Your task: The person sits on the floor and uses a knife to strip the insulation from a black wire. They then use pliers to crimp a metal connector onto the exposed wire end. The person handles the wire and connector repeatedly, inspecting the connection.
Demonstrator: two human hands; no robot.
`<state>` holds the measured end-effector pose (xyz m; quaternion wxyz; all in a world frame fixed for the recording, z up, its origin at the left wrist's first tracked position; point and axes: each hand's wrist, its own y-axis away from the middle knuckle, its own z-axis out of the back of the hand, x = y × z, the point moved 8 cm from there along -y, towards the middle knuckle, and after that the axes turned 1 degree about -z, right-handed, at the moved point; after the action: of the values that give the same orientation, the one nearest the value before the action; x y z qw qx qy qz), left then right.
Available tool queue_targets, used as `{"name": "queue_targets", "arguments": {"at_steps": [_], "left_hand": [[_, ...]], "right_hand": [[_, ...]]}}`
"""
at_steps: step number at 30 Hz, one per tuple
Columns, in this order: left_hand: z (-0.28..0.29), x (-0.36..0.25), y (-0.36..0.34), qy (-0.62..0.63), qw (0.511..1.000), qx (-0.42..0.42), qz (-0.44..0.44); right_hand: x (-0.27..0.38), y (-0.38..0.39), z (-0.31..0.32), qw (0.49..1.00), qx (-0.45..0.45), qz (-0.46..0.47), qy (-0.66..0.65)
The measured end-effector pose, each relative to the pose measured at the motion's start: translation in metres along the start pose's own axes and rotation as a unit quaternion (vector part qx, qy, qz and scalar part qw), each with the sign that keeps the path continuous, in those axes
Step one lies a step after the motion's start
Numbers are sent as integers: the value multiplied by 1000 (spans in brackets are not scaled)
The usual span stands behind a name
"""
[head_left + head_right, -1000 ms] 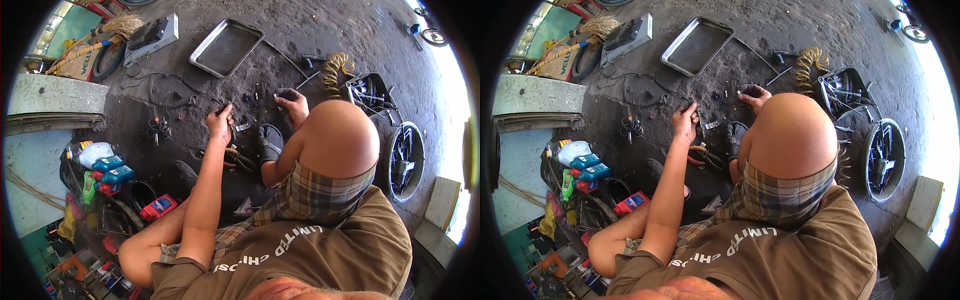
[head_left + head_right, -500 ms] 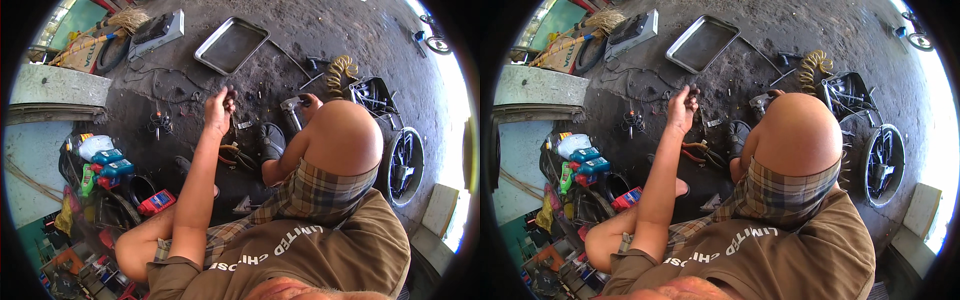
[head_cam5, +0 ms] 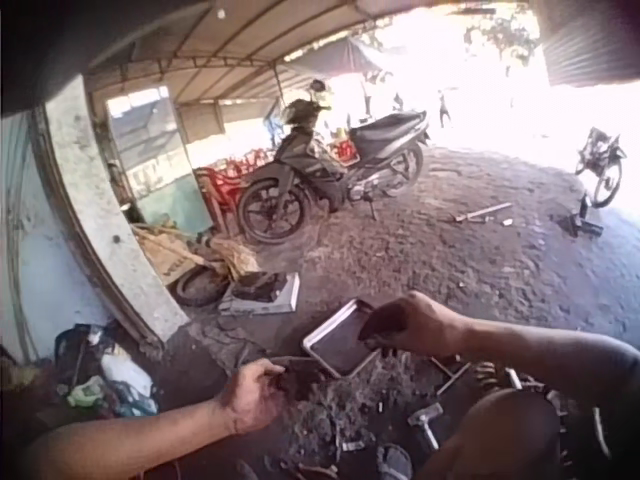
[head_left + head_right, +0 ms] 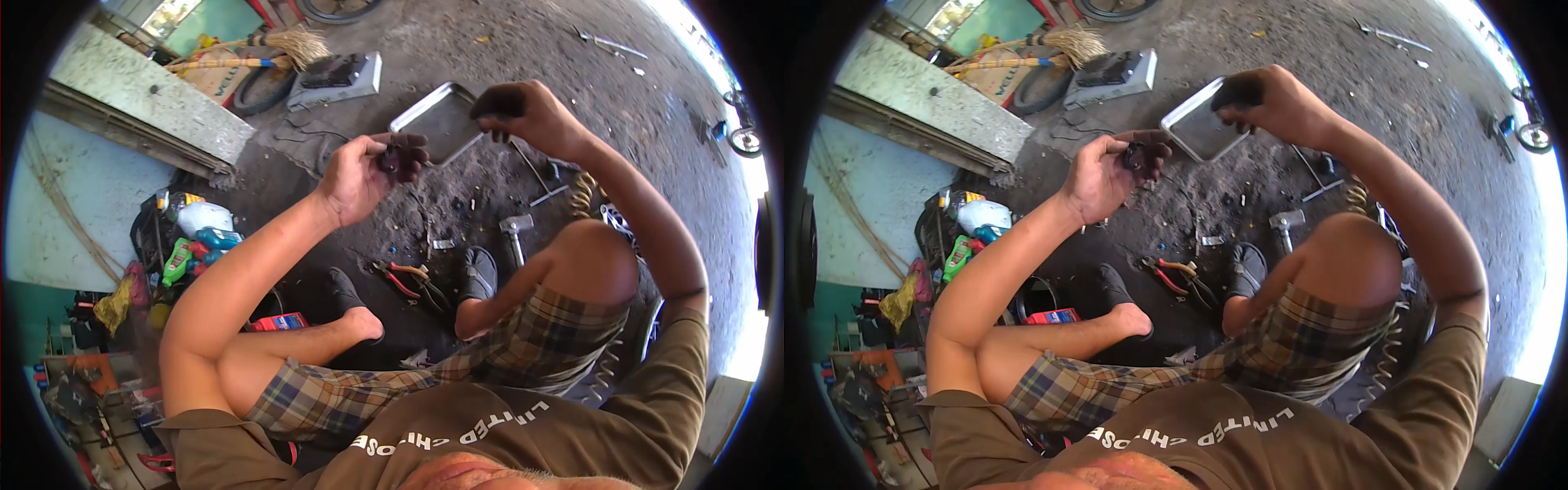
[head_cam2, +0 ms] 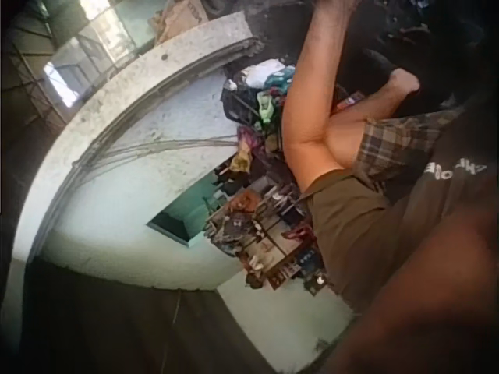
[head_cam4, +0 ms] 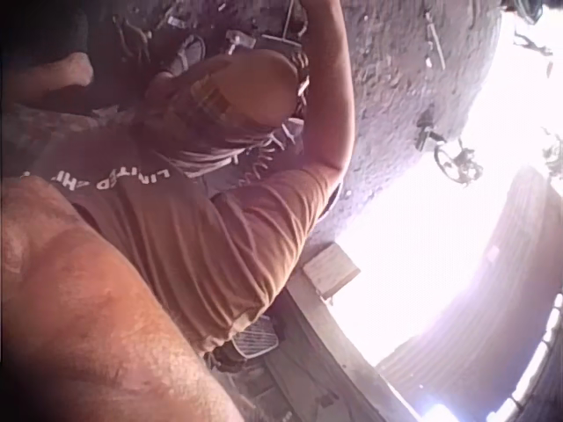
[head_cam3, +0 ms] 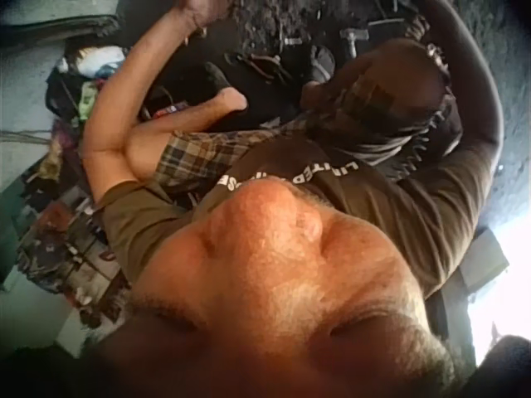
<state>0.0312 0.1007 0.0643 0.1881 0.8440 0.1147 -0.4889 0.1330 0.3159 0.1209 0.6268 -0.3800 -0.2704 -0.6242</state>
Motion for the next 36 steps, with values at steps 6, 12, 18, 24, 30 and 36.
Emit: {"name": "queue_targets", "arguments": {"at_steps": [6,12,18,24,30,36], "left_hand": [[-2,-41,66,27,997,-41,-54],[22,-58,82,-47,983,-115,-133],[15,-48,80,-71,988,-93,-105],[24,-29,78,-73,992,-95,-47],[53,-47,87,-146,978,-138,-60],[36,-61,92,-347,912,-105,-193]], "right_hand": [[72,-33,-79,986,50,1,-161],[92,-33,-126,980,-19,54,-192],[91,-32,-131,981,-67,165,-78],[76,-43,-154,985,-3,115,-131],[50,-46,-172,875,82,-139,-457],[55,-45,-183,831,119,-152,-521]]}}
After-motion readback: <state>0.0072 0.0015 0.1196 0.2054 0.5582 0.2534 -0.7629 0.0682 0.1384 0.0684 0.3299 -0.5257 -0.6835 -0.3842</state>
